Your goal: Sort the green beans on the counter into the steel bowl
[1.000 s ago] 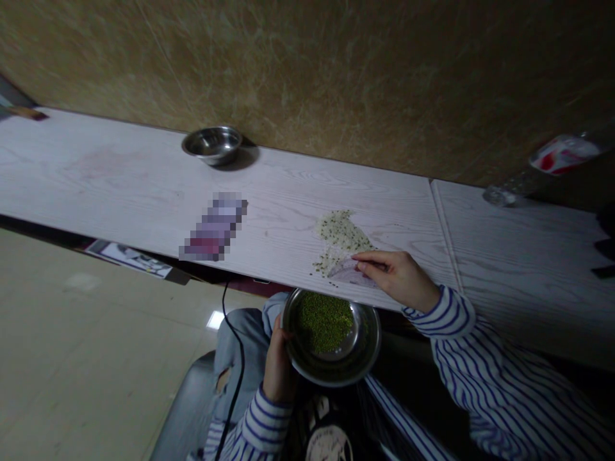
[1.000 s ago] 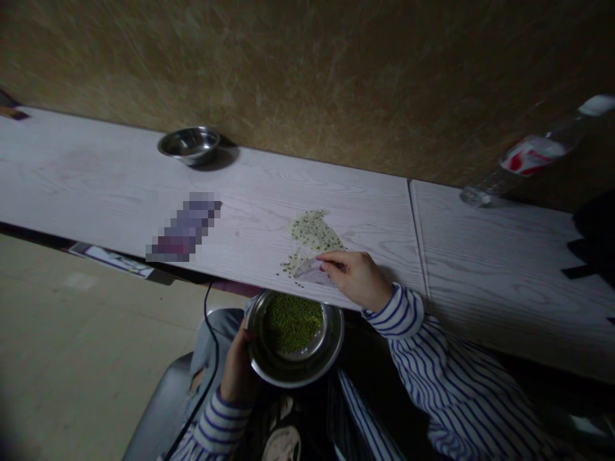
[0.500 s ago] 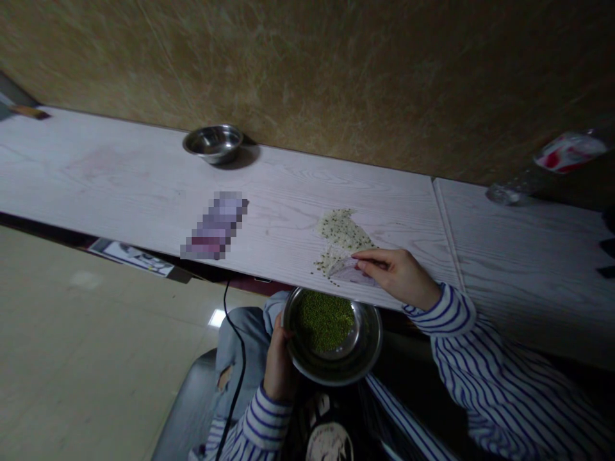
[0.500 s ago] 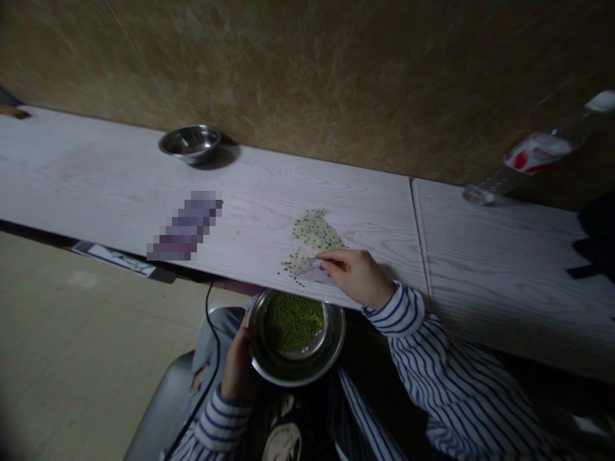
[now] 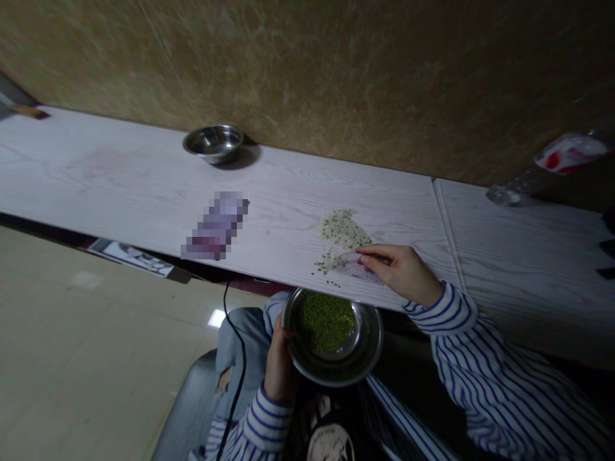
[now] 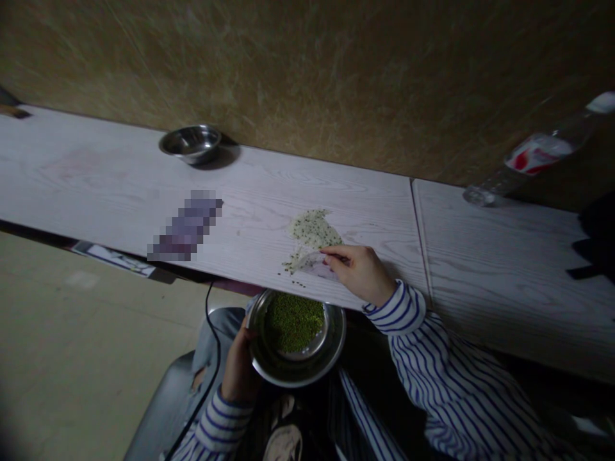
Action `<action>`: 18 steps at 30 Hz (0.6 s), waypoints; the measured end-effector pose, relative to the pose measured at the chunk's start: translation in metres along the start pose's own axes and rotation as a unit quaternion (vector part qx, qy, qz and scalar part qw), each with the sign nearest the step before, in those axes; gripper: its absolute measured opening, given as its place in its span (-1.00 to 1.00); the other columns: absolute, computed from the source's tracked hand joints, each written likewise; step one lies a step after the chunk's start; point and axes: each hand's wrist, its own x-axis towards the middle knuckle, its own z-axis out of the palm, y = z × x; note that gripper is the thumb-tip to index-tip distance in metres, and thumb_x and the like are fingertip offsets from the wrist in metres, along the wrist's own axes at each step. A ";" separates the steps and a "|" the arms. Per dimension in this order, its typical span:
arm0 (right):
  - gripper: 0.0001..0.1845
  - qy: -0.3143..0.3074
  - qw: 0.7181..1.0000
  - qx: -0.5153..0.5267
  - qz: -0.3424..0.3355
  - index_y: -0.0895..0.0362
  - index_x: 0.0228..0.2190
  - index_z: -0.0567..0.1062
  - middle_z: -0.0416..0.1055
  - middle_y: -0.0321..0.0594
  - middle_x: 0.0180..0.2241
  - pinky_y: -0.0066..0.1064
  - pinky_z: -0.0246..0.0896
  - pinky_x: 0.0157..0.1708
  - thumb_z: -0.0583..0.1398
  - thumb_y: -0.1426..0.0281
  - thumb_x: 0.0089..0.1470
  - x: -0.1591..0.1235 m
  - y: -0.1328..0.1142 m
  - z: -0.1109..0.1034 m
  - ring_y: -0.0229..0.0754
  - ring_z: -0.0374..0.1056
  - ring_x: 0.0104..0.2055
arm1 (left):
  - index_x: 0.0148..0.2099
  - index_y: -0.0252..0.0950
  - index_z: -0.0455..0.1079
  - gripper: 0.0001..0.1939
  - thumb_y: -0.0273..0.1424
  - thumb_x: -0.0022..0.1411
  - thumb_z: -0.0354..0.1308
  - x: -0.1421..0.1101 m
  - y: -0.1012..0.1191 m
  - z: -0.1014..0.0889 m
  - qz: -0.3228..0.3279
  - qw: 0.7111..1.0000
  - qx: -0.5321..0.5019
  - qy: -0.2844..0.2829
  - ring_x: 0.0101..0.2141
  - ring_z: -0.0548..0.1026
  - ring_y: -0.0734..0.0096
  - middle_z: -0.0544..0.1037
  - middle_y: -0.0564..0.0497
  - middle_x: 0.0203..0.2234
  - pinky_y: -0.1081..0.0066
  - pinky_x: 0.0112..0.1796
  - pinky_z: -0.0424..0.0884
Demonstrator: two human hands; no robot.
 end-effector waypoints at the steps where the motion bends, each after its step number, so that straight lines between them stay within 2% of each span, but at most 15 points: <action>1: -0.70 -0.001 1.000 0.003 0.002 0.15 -0.13 0.72 0.70 -0.10 -0.30 -0.29 0.54 -0.28 0.24 0.42 0.14 0.000 0.000 0.000 -0.09 0.60 -0.31 | -0.18 -0.18 0.65 -0.71 -0.28 -0.02 0.33 0.000 0.000 0.000 -0.001 1.000 0.001 -0.001 -0.02 0.53 0.03 0.69 0.01 -0.22 0.05 0.20 0.28; 9: -0.72 -0.011 1.000 -0.013 -0.020 0.14 -0.15 0.72 0.70 -0.09 -0.23 -0.30 0.53 -0.32 0.26 0.43 0.14 0.001 -0.003 0.007 -0.13 0.58 -0.35 | -0.07 -0.19 0.65 -0.61 -0.27 0.01 0.31 0.000 0.000 -0.004 0.012 1.000 0.020 -0.009 0.02 0.52 0.02 0.69 0.00 -0.17 0.10 0.19 0.28; 15: -0.73 -0.020 0.999 -0.002 -0.026 0.14 -0.18 0.73 0.70 -0.10 -0.24 -0.29 0.54 -0.20 0.27 0.46 0.11 -0.001 -0.006 0.005 -0.11 0.61 -0.29 | -0.09 -0.17 0.66 -0.64 -0.21 0.06 0.32 0.000 -0.002 -0.005 0.013 1.000 0.008 -0.013 0.11 0.47 0.00 0.68 -0.01 -0.11 0.10 0.20 0.27; 18: -0.73 -0.018 0.999 -0.002 -0.026 0.14 -0.17 0.73 0.70 -0.11 -0.24 -0.29 0.54 -0.22 0.26 0.46 0.12 -0.001 -0.008 0.005 -0.11 0.61 -0.30 | -0.04 -0.15 0.65 -0.61 -0.20 0.06 0.33 0.000 -0.003 -0.006 0.014 1.000 0.007 -0.018 0.13 0.46 0.01 0.68 0.00 -0.07 0.09 0.21 0.26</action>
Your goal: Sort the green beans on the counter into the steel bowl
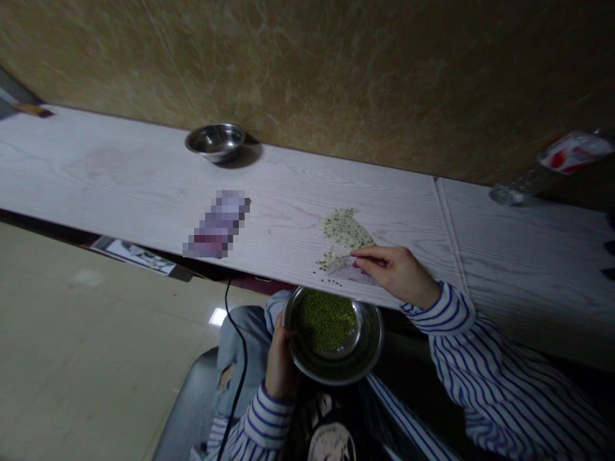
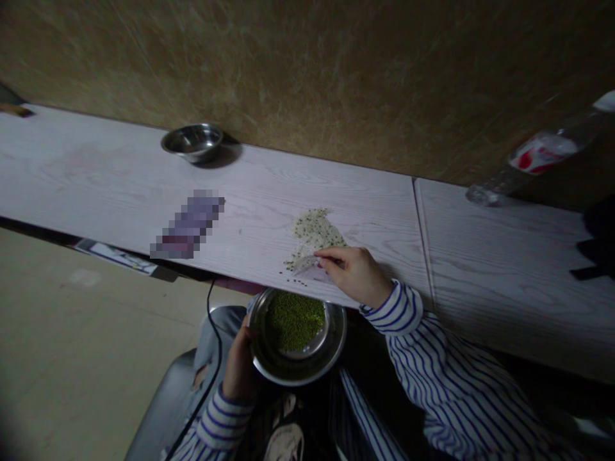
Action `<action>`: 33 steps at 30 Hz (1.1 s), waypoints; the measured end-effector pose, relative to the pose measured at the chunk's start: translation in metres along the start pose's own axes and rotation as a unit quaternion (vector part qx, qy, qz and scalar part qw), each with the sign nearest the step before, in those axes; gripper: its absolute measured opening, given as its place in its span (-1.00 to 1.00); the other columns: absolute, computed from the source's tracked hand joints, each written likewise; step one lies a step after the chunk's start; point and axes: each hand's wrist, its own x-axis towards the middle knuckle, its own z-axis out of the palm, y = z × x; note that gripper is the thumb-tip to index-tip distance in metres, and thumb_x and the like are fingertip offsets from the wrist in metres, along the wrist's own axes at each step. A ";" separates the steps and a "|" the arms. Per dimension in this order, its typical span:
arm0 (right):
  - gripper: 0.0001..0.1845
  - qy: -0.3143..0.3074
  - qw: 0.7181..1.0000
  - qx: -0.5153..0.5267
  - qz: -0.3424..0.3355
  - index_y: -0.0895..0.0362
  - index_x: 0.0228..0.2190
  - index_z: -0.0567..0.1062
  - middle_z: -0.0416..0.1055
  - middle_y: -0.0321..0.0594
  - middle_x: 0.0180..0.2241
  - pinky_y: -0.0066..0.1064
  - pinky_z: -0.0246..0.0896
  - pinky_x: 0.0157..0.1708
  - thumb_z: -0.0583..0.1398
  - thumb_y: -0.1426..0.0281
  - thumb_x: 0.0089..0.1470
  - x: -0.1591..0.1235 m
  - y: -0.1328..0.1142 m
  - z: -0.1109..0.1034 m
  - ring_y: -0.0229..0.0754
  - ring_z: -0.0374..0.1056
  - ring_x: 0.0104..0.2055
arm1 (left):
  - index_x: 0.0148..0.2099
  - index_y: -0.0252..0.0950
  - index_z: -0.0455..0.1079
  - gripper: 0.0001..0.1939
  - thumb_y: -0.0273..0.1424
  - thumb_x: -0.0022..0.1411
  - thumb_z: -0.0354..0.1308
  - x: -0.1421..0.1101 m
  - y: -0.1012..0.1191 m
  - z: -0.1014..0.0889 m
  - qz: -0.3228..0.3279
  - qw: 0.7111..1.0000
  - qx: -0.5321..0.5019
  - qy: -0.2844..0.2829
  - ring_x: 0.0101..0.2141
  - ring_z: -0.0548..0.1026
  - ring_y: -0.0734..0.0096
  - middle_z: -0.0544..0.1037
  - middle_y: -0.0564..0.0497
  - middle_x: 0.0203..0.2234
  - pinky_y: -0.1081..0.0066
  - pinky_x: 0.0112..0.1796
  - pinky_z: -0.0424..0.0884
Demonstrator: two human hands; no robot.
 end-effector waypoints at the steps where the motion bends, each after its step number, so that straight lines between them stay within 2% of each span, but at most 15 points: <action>1: -0.73 -0.001 1.000 0.001 -0.001 0.14 -0.17 0.73 0.70 -0.11 -0.24 -0.29 0.54 -0.23 0.26 0.46 0.12 0.000 0.000 0.000 -0.11 0.60 -0.30 | -0.04 -0.15 0.65 -0.60 -0.19 0.06 0.34 0.000 0.000 0.000 -0.001 1.000 0.000 -0.002 0.13 0.46 0.01 0.68 0.00 -0.07 0.10 0.21 0.26; 4: -0.73 -0.008 1.000 0.003 -0.006 0.15 -0.17 0.73 0.70 -0.10 -0.27 -0.28 0.54 -0.23 0.26 0.46 0.12 0.001 -0.001 0.003 -0.11 0.60 -0.32 | -0.04 -0.16 0.64 -0.60 -0.17 0.07 0.33 0.000 0.001 -0.001 0.000 1.000 0.001 -0.009 0.13 0.46 0.02 0.68 -0.01 -0.08 0.11 0.20 0.27; 7: -0.73 -0.010 1.000 0.002 -0.008 0.15 -0.17 0.73 0.70 -0.09 -0.26 -0.27 0.54 -0.23 0.26 0.47 0.12 0.002 0.000 0.007 -0.12 0.60 -0.32 | -0.06 -0.17 0.65 -0.62 -0.24 0.04 0.31 0.000 0.002 0.000 -0.001 1.000 0.005 0.000 0.09 0.47 0.03 0.68 0.01 -0.12 0.12 0.19 0.28; 12: -0.71 0.005 1.000 -0.002 0.017 0.17 -0.14 0.72 0.70 -0.09 -0.31 -0.31 0.52 -0.35 0.25 0.44 0.13 0.002 0.006 0.002 -0.14 0.56 -0.42 | -0.08 -0.19 0.65 -0.63 -0.26 0.03 0.30 0.002 0.002 0.000 0.003 1.000 0.006 0.004 0.08 0.48 0.00 0.68 -0.01 -0.14 0.10 0.17 0.31; 16: -0.72 0.030 0.999 0.000 0.026 0.16 -0.16 0.73 0.70 -0.09 -0.31 -0.33 0.51 -0.35 0.26 0.43 0.12 0.002 0.009 -0.003 -0.13 0.57 -0.38 | -0.10 -0.18 0.65 -0.64 -0.29 0.00 0.30 0.002 0.002 0.000 -0.003 1.000 0.006 0.015 0.09 0.48 0.00 0.68 0.00 -0.16 0.11 0.18 0.29; 20: -0.72 0.019 1.000 -0.009 0.020 0.16 -0.15 0.73 0.70 -0.09 -0.32 -0.33 0.48 -0.41 0.26 0.43 0.12 0.004 0.005 0.003 -0.14 0.55 -0.42 | -0.08 -0.17 0.65 -0.61 -0.28 -0.01 0.31 -0.001 0.005 0.002 -0.002 1.000 0.004 0.013 0.08 0.48 0.00 0.68 -0.01 -0.14 0.11 0.19 0.28; 25: -0.71 0.002 1.000 -0.009 0.000 0.17 -0.16 0.73 0.70 -0.09 -0.28 -0.34 0.45 -0.39 0.25 0.46 0.12 0.006 -0.001 0.007 -0.15 0.54 -0.40 | -0.08 -0.17 0.65 -0.61 -0.22 0.00 0.32 -0.002 0.008 0.003 0.001 1.000 0.006 0.009 0.06 0.49 0.01 0.68 -0.02 -0.12 0.12 0.15 0.32; 28: -0.71 0.005 1.000 -0.009 0.005 0.16 -0.15 0.73 0.70 -0.11 -0.32 -0.34 0.43 -0.43 0.26 0.44 0.12 0.006 -0.002 0.007 -0.17 0.51 -0.45 | -0.10 -0.18 0.64 -0.62 -0.24 -0.01 0.31 -0.001 0.008 0.004 0.003 1.000 0.010 0.012 0.01 0.51 0.01 0.68 -0.03 -0.13 0.09 0.12 0.35; 33: -0.71 0.010 1.000 -0.006 0.004 0.18 -0.16 0.73 0.70 -0.09 -0.31 -0.32 0.45 -0.37 0.25 0.44 0.11 0.006 -0.001 0.010 -0.15 0.53 -0.41 | -0.11 -0.19 0.64 -0.63 -0.27 0.00 0.28 -0.001 0.009 0.005 -0.004 1.000 0.008 0.018 0.02 0.52 -0.01 0.68 -0.02 -0.18 0.07 0.13 0.35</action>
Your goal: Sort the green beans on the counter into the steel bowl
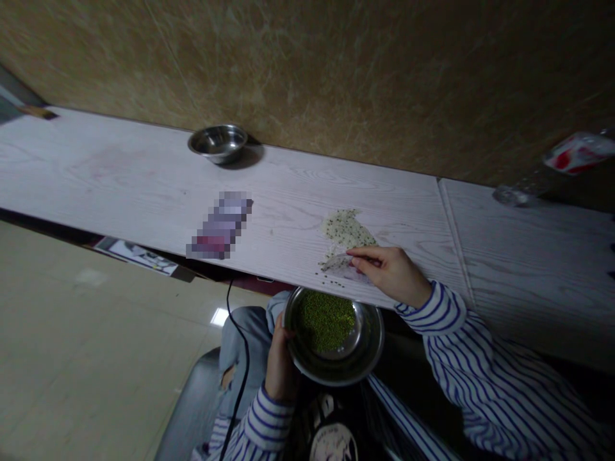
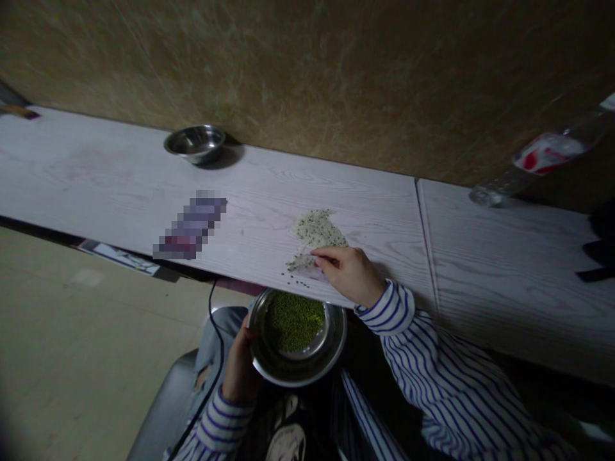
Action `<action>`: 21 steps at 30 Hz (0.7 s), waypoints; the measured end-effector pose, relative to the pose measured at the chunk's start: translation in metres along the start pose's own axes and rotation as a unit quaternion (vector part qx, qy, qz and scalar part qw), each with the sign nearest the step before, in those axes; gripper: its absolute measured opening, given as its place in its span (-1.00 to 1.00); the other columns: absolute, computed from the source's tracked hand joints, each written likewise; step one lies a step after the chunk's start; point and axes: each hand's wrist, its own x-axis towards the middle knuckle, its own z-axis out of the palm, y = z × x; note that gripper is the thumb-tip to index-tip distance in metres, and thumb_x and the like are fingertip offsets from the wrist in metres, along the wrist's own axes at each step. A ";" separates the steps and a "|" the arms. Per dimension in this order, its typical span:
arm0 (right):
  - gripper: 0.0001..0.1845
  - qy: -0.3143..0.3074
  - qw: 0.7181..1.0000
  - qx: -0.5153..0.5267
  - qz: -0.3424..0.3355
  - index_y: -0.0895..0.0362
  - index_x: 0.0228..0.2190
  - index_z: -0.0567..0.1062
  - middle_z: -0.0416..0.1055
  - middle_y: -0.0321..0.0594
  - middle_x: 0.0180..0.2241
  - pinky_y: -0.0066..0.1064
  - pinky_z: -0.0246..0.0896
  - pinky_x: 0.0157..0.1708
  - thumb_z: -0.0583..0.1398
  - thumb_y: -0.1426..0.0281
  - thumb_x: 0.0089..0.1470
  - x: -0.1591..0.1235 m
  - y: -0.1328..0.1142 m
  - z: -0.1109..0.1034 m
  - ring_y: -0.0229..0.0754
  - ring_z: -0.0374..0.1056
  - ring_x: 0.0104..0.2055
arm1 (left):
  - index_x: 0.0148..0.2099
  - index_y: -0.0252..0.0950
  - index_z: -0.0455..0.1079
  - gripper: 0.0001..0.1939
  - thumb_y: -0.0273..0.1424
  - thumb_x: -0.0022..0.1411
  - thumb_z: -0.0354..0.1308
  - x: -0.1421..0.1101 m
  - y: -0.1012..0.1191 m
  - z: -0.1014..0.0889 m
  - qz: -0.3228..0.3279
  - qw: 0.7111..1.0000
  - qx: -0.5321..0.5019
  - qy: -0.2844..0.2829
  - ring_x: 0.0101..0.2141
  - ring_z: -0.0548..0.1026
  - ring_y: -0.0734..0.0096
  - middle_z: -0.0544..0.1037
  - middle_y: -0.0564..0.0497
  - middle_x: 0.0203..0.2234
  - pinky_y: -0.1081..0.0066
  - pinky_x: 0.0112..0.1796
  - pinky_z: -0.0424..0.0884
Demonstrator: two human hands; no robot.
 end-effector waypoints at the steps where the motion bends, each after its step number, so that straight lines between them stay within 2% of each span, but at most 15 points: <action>1: -0.71 0.002 1.000 -0.004 0.002 0.18 -0.16 0.73 0.69 -0.09 -0.32 -0.32 0.43 -0.39 0.25 0.44 0.12 0.000 0.001 0.000 -0.15 0.52 -0.42 | -0.10 -0.19 0.64 -0.64 -0.28 0.00 0.28 0.000 0.000 0.000 -0.001 1.000 -0.003 -0.001 0.03 0.52 -0.01 0.68 -0.02 -0.18 0.07 0.14 0.35; 8: -0.69 0.031 0.999 -0.017 0.017 0.18 -0.15 0.73 0.67 -0.12 -0.41 -0.36 0.35 -0.49 0.24 0.40 0.12 0.002 0.005 -0.007 -0.17 0.46 -0.48 | -0.08 -0.19 0.64 -0.62 -0.33 0.01 0.26 0.001 -0.004 -0.008 -0.003 1.000 -0.016 -0.012 0.04 0.51 0.00 0.68 -0.01 -0.16 0.08 0.15 0.33; 13: -0.71 0.021 1.000 -0.013 0.004 0.15 -0.17 0.73 0.69 -0.14 -0.37 -0.35 0.34 -0.49 0.24 0.40 0.12 0.003 0.000 -0.001 -0.18 0.44 -0.49 | -0.02 -0.20 0.62 -0.60 -0.25 0.08 0.28 0.003 -0.003 -0.008 0.013 1.000 0.001 -0.020 0.06 0.50 -0.01 0.66 -0.05 -0.09 0.09 0.14 0.35; 17: -0.71 0.009 1.000 -0.014 0.002 0.14 -0.16 0.73 0.69 -0.13 -0.34 -0.35 0.36 -0.45 0.25 0.42 0.12 0.004 -0.004 0.003 -0.18 0.45 -0.47 | 0.02 -0.20 0.62 -0.56 -0.24 0.06 0.30 0.002 -0.001 -0.006 0.018 1.000 0.002 -0.025 0.07 0.50 -0.02 0.66 -0.07 -0.11 0.10 0.14 0.36; 21: -0.72 0.012 1.000 -0.023 0.000 0.14 -0.17 0.73 0.66 -0.16 -0.43 -0.36 0.28 -0.52 0.25 0.40 0.14 0.004 -0.007 0.002 -0.21 0.38 -0.54 | 0.01 -0.19 0.63 -0.55 -0.27 0.02 0.29 0.002 0.000 -0.005 0.023 0.999 0.002 -0.033 0.04 0.51 -0.02 0.67 -0.06 -0.09 0.09 0.12 0.38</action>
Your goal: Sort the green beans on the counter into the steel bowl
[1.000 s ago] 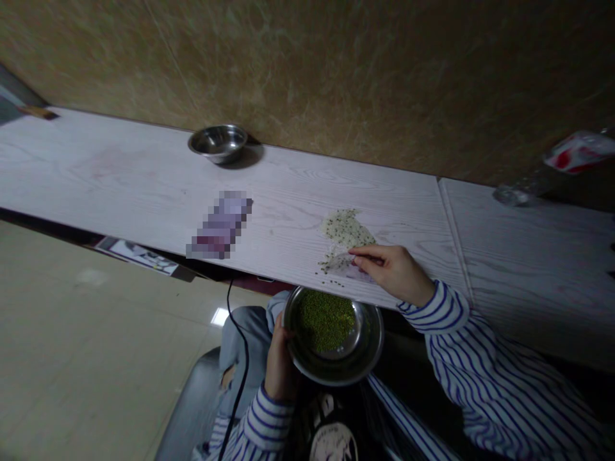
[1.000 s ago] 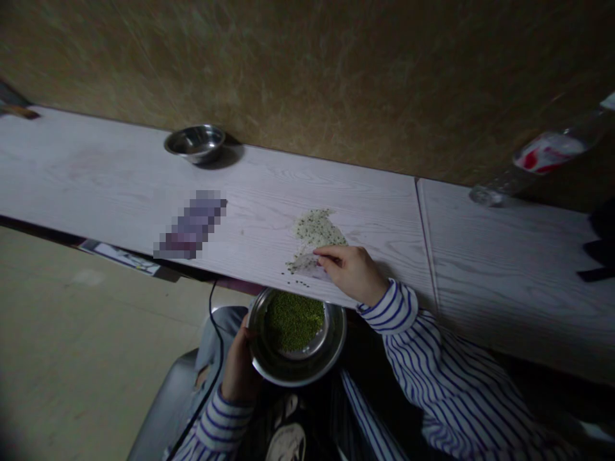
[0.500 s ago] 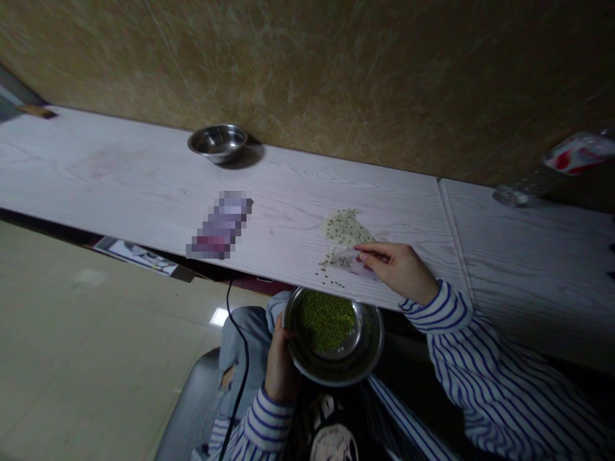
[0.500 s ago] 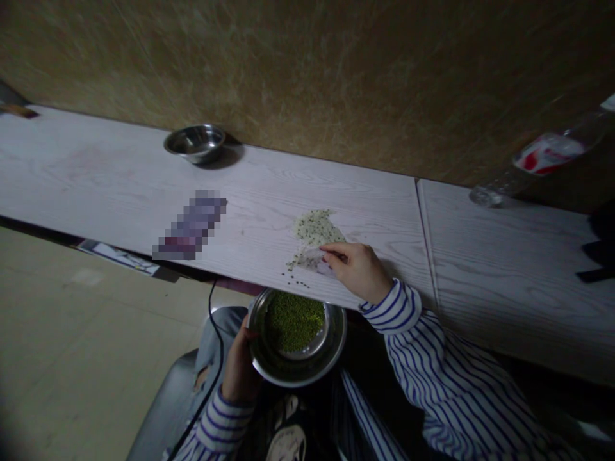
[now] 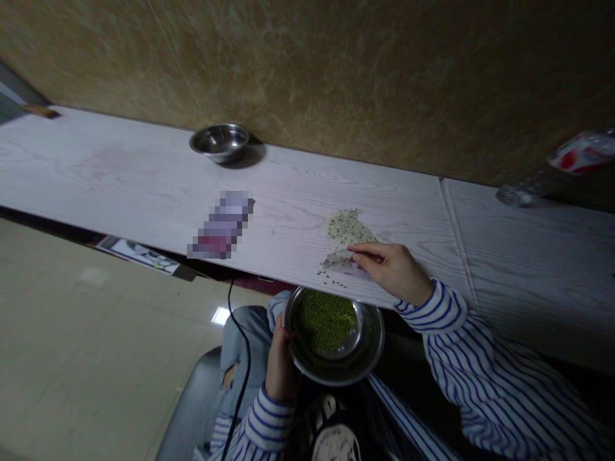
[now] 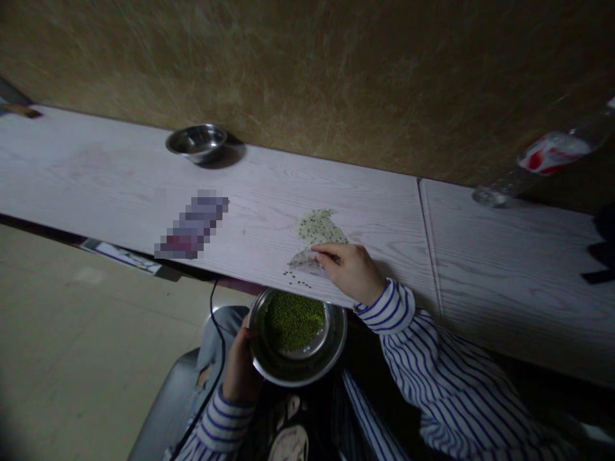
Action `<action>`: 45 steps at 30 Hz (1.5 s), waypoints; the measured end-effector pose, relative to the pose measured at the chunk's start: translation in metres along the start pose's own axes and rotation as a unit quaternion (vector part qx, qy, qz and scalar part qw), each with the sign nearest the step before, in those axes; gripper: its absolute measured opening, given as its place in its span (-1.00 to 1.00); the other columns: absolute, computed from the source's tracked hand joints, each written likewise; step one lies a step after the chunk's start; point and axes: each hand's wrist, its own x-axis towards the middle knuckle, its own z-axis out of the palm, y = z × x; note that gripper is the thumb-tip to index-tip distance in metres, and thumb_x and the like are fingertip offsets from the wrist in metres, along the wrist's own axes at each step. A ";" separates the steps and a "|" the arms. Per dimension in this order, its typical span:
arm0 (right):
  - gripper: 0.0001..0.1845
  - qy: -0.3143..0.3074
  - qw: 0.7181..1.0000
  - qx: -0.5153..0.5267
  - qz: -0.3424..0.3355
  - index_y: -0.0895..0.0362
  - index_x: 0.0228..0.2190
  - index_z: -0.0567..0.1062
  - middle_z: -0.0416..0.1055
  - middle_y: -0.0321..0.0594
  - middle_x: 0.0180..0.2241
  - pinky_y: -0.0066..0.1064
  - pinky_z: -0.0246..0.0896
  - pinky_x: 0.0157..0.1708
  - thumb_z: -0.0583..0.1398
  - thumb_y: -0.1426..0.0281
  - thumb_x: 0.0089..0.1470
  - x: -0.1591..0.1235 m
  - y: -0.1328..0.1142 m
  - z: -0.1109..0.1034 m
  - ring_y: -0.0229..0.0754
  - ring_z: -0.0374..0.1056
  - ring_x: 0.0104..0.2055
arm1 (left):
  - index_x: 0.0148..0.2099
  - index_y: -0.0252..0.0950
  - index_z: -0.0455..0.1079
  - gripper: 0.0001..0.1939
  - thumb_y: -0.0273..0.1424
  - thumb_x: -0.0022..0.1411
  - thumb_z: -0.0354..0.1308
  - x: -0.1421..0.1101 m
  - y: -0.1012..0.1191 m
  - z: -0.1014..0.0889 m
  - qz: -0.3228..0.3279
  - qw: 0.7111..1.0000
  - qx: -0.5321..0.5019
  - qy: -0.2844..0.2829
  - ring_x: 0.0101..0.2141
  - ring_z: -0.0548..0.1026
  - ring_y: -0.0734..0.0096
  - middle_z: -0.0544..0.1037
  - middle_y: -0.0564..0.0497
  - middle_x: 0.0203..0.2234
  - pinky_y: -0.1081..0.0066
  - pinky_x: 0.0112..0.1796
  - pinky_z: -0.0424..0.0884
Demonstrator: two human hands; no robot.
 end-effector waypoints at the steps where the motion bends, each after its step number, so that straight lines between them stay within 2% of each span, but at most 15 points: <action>1: -0.72 0.000 1.000 -0.003 0.000 0.14 -0.17 0.73 0.65 -0.17 -0.46 -0.37 0.25 -0.55 0.25 0.40 0.14 0.000 0.000 0.000 -0.22 0.35 -0.57 | -0.01 -0.19 0.63 -0.55 -0.28 0.01 0.29 0.000 0.000 0.000 -0.001 1.000 0.000 0.003 0.04 0.52 -0.01 0.67 -0.05 -0.09 0.10 0.12 0.38; 4: -0.72 -0.009 1.000 0.001 -0.002 0.15 -0.17 0.73 0.67 -0.15 -0.42 -0.36 0.29 -0.52 0.25 0.41 0.14 -0.001 -0.001 0.000 -0.21 0.39 -0.54 | -0.01 -0.18 0.64 -0.56 -0.28 0.02 0.28 -0.001 0.001 0.001 -0.011 1.000 -0.003 0.015 0.04 0.51 -0.01 0.67 -0.04 -0.14 0.10 0.12 0.38; 7: -0.71 -0.009 1.000 0.007 0.000 0.16 -0.16 0.73 0.69 -0.13 -0.35 -0.35 0.36 -0.44 0.25 0.42 0.13 -0.001 0.001 0.001 -0.18 0.47 -0.47 | 0.00 -0.18 0.64 -0.57 -0.26 0.05 0.29 -0.001 0.001 0.001 -0.008 1.000 -0.003 0.019 0.06 0.50 -0.01 0.66 -0.04 -0.09 0.10 0.15 0.36; 13: -0.71 0.020 1.000 -0.006 0.003 0.15 -0.17 0.73 0.69 -0.14 -0.38 -0.36 0.35 -0.51 0.25 0.41 0.13 -0.001 0.001 0.001 -0.19 0.44 -0.52 | -0.01 -0.19 0.64 -0.56 -0.27 0.02 0.30 0.001 0.001 0.000 0.000 1.000 -0.010 0.004 0.08 0.50 -0.05 0.66 -0.07 -0.06 0.08 0.14 0.37; 20: -0.72 0.005 1.000 0.006 -0.006 0.11 -0.14 0.72 0.70 -0.11 -0.29 -0.32 0.50 -0.39 0.25 0.42 0.14 -0.002 -0.004 0.010 -0.14 0.56 -0.42 | -0.02 -0.20 0.64 -0.58 -0.28 0.02 0.31 0.000 0.003 0.002 -0.010 1.000 -0.005 0.010 0.03 0.53 -0.04 0.68 -0.06 -0.17 0.07 0.11 0.40; 27: -0.70 0.033 0.999 0.014 0.020 0.15 -0.13 0.72 0.70 -0.08 -0.27 -0.30 0.52 -0.33 0.25 0.42 0.13 -0.005 0.015 -0.008 -0.10 0.60 -0.34 | -0.02 -0.21 0.64 -0.59 -0.26 0.05 0.30 0.002 -0.003 -0.004 0.002 1.000 -0.001 0.003 0.11 0.50 -0.07 0.67 -0.08 -0.02 0.06 0.15 0.37; 32: -0.72 0.046 0.999 -0.022 -0.003 0.11 -0.16 0.73 0.70 -0.14 -0.30 -0.32 0.49 -0.34 0.25 0.43 0.14 0.005 0.003 -0.016 -0.13 0.57 -0.39 | -0.04 -0.22 0.63 -0.58 -0.29 0.00 0.31 0.003 -0.002 -0.005 -0.002 1.000 -0.002 0.011 0.14 0.48 -0.07 0.67 -0.09 -0.04 0.07 0.17 0.36; 38: -0.70 -0.004 0.997 -0.069 -0.035 0.07 -0.13 0.72 0.70 -0.14 -0.20 -0.24 0.51 -0.16 0.24 0.49 0.17 0.025 -0.016 -0.009 -0.09 0.61 -0.28 | -0.05 -0.20 0.64 -0.58 -0.30 -0.02 0.30 0.001 0.005 0.000 0.009 1.000 -0.002 0.010 0.13 0.48 -0.10 0.67 -0.10 -0.03 0.05 0.16 0.37; 42: -0.69 -0.029 0.997 -0.061 -0.047 0.06 -0.13 0.72 0.70 -0.15 -0.15 -0.16 0.51 -0.03 0.24 0.53 0.17 0.027 -0.014 -0.007 -0.05 0.62 -0.15 | -0.07 -0.19 0.64 -0.58 -0.31 -0.03 0.30 0.001 0.006 0.000 0.010 1.000 -0.005 0.024 0.15 0.46 -0.11 0.67 -0.08 -0.02 0.05 0.18 0.35; 45: -0.70 -0.045 0.996 -0.041 -0.058 0.04 -0.14 0.71 0.69 -0.17 -0.14 -0.15 0.51 -0.02 0.24 0.52 0.17 0.023 -0.011 -0.012 -0.06 0.62 -0.12 | -0.08 -0.19 0.64 -0.59 -0.33 -0.04 0.28 0.001 0.006 0.000 0.003 1.000 -0.005 0.027 0.16 0.46 -0.09 0.67 -0.07 -0.02 0.07 0.19 0.33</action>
